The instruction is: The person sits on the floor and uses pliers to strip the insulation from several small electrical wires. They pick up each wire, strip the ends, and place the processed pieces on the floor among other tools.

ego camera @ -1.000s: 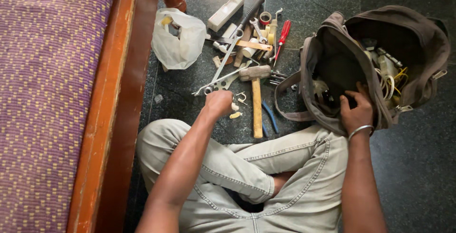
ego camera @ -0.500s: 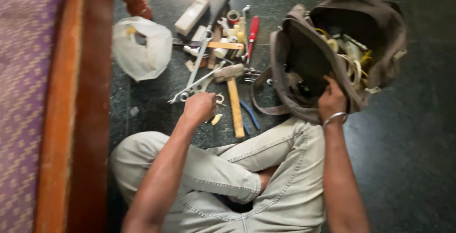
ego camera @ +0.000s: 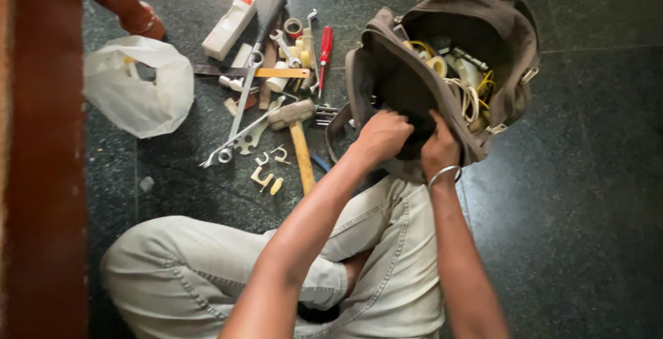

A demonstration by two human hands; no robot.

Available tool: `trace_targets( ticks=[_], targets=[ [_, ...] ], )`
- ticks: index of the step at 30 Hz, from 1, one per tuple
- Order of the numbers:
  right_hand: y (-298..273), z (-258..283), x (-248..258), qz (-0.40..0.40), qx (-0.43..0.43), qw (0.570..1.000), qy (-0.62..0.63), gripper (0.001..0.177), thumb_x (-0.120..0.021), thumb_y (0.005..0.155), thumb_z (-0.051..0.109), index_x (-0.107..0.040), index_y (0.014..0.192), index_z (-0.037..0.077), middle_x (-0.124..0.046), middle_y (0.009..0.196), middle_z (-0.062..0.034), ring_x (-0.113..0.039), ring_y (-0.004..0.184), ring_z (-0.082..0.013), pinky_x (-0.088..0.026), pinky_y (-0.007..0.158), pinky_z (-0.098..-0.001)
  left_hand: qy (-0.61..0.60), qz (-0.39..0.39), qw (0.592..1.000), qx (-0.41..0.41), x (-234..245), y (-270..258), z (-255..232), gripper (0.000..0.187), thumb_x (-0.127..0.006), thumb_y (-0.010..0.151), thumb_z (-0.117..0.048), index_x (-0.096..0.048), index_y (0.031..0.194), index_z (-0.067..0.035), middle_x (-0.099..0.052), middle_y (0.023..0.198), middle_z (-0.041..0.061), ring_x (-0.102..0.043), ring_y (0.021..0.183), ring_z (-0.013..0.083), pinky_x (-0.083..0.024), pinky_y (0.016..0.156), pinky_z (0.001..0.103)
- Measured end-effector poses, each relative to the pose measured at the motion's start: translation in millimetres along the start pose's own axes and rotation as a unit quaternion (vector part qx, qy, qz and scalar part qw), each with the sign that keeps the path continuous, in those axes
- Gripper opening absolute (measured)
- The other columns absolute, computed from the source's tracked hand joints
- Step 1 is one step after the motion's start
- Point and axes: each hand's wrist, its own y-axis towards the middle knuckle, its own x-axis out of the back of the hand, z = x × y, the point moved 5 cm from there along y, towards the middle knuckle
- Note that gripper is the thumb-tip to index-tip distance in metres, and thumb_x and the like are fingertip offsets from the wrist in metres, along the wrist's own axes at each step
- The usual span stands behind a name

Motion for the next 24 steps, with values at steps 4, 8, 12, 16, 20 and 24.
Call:
trace_targets(
  ticks=[4,8,12,16,20,24],
  targets=[
    [1,6,5,-0.001,0.031,0.999,0.011,0.043,-0.045,0.097,0.0,-0.066,0.133,0.009,-0.067,0.116,-0.032,-0.066,0.11,-0.0474,-0.052,0.095,-0.0493,0.012,0.121,0.991,0.056,-78,36,17,0.023,-0.058,0.089,-0.015,-0.08,0.095,-0.009,-0.076,0.105,0.015,-0.073,0.099,0.0331,-0.059,0.084,0.045],
    [14,23,25,0.048,0.014,0.999,0.018,0.042,-0.05,0.097,0.001,-0.066,0.133,0.013,-0.069,0.113,-0.0285,-0.069,0.104,-0.044,-0.054,0.092,-0.0468,0.028,0.156,0.987,-0.02,-119,51,25,0.027,-0.056,0.088,-0.018,-0.08,0.097,-0.012,-0.076,0.106,0.014,-0.073,0.099,0.0321,-0.059,0.085,0.044],
    [22,32,37,0.134,-0.059,0.989,-0.017,0.044,-0.058,0.097,0.005,-0.062,0.139,0.016,-0.068,0.112,-0.0277,-0.065,0.105,-0.0461,-0.052,0.091,-0.0484,0.089,0.143,0.984,-0.061,-127,46,30,0.034,-0.055,0.091,-0.025,-0.073,0.116,-0.009,-0.071,0.121,0.015,-0.066,0.116,0.0305,-0.048,0.102,0.045],
    [15,40,34,0.103,0.026,0.994,-0.02,0.044,-0.062,0.094,0.004,-0.061,0.137,0.011,-0.066,0.124,-0.0281,-0.061,0.116,-0.0478,-0.051,0.095,-0.0492,0.097,0.099,0.989,-0.045,-113,32,26,0.049,-0.057,0.088,-0.03,-0.064,0.131,-0.009,-0.064,0.134,0.015,-0.054,0.13,0.0297,-0.031,0.117,0.048],
    [7,32,28,0.101,-0.014,0.995,-0.021,0.042,-0.062,0.094,0.007,-0.062,0.136,0.012,-0.066,0.125,-0.0269,-0.06,0.117,-0.0468,-0.051,0.097,-0.0475,0.109,0.04,0.992,-0.058,-95,32,17,0.042,-0.057,0.088,-0.028,-0.068,0.125,-0.011,-0.064,0.134,0.012,-0.053,0.13,0.0273,-0.029,0.115,0.051],
    [8,29,25,0.084,0.027,0.996,-0.013,0.037,-0.062,0.095,0.005,-0.066,0.132,0.009,-0.068,0.122,-0.0265,-0.063,0.118,-0.0448,-0.051,0.1,-0.0457,0.147,0.248,0.956,-0.053,-89,31,9,0.036,-0.056,0.094,-0.028,-0.072,0.124,-0.017,-0.067,0.136,0.001,-0.049,0.139,0.0246,-0.034,0.114,0.051]
  ],
)
